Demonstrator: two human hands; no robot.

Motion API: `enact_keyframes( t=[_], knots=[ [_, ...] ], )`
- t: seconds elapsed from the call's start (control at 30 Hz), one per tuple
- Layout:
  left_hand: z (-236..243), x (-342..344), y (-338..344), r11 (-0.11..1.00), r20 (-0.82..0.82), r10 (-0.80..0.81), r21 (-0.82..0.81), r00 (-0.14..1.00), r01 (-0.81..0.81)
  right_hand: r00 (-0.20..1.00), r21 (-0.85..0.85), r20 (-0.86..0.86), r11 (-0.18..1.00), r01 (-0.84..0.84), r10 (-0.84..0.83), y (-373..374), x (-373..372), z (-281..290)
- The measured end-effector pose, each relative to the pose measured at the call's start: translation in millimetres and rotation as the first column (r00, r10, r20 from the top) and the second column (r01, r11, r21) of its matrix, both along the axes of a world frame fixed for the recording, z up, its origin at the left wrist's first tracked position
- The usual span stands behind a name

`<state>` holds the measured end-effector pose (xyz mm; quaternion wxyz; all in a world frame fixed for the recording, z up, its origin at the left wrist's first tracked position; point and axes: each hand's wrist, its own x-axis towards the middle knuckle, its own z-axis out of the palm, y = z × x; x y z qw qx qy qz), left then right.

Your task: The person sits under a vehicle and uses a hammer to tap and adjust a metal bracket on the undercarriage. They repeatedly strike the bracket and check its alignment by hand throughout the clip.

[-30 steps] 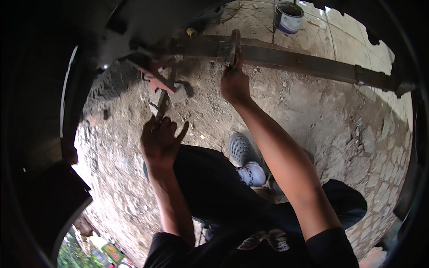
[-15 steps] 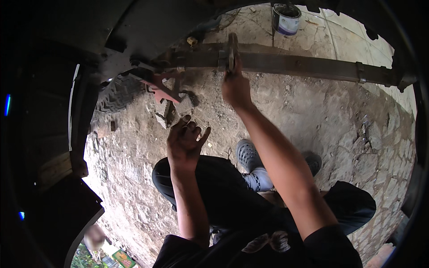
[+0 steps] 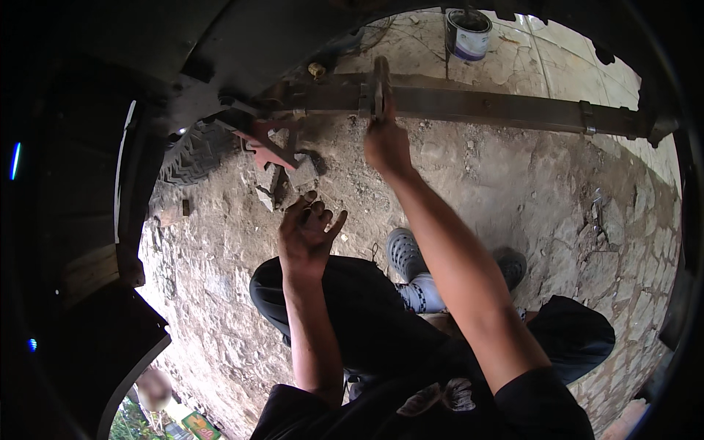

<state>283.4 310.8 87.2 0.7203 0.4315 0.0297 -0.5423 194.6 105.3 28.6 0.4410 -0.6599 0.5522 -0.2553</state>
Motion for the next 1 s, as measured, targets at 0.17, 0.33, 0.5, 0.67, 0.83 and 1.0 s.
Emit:
enact_keyframes(
  t=[0.17,0.33,0.5,0.67,0.83,1.0],
  knots=[
    [-8,1,-1,1.000,-0.009,0.021,0.003,1.000,-0.021,0.998,-0.197,0.063,0.980,-0.009,0.022,-35,-6,-7],
    [0,-1,8,0.998,0.045,0.066,0.014,0.997,-0.067,0.996,0.136,0.040,0.988,-0.079,0.074,66,-42,13],
    [-3,-1,3,0.999,0.014,0.032,0.001,0.999,-0.032,0.998,0.036,0.063,0.999,-0.021,0.019,53,-22,-2],
    [3,-13,-10,1.000,0.002,0.003,-0.022,1.000,-0.003,1.000,-0.044,-0.022,0.999,-0.021,0.020,-49,-6,-5],
    [1,-5,10,0.995,0.023,0.097,0.008,0.995,-0.097,0.991,0.047,-0.074,0.993,-0.107,0.111,34,-29,6],
    [0,-10,-2,0.999,0.040,0.037,-0.010,0.998,-0.037,0.997,-0.003,-0.028,0.998,-0.070,0.070,58,-43,2]
  ],
)
